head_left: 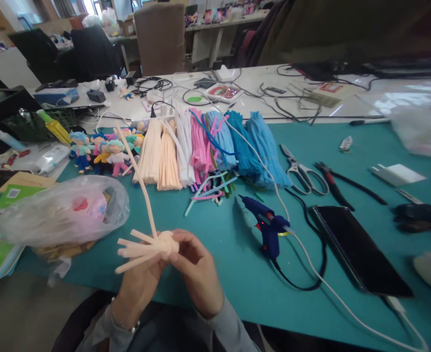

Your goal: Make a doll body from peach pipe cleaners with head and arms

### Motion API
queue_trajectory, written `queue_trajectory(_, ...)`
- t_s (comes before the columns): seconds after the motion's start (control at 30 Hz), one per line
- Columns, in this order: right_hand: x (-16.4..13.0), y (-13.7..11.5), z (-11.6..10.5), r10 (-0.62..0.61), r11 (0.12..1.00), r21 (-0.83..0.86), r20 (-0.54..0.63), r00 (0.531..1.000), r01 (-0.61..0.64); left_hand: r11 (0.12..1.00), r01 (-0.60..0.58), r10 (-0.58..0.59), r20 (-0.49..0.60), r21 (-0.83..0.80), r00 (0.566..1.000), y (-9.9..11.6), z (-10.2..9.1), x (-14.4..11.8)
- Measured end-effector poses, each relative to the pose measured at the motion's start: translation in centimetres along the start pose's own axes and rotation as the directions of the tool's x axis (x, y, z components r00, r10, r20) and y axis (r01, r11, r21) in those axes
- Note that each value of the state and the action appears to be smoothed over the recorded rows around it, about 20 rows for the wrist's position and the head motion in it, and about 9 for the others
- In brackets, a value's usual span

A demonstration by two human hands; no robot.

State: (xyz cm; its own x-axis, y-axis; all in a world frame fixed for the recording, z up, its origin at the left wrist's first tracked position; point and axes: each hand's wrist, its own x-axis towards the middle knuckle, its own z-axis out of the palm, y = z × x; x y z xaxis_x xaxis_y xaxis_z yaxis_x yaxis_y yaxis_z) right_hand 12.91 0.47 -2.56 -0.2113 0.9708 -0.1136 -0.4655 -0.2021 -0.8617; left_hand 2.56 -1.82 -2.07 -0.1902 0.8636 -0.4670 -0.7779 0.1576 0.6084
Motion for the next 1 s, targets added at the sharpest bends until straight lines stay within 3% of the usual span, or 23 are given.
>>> queue_trajectory(0.37, 0.10, 0.12, -0.03, 0.015, 0.998, 0.063, 0.021, 1.000, -0.016, 0.997, -0.050, 0.049, 0.006, 0.061, 0.999, 0.01, -0.04, 0.04)
queue_trajectory(1.0, 0.08, 0.11, -0.27, 0.039, 0.992, 0.117, 0.021, 0.999, -0.041, 0.992, -0.023, 0.017, 0.049, 0.125, 0.999, 0.48, 0.44, -0.16)
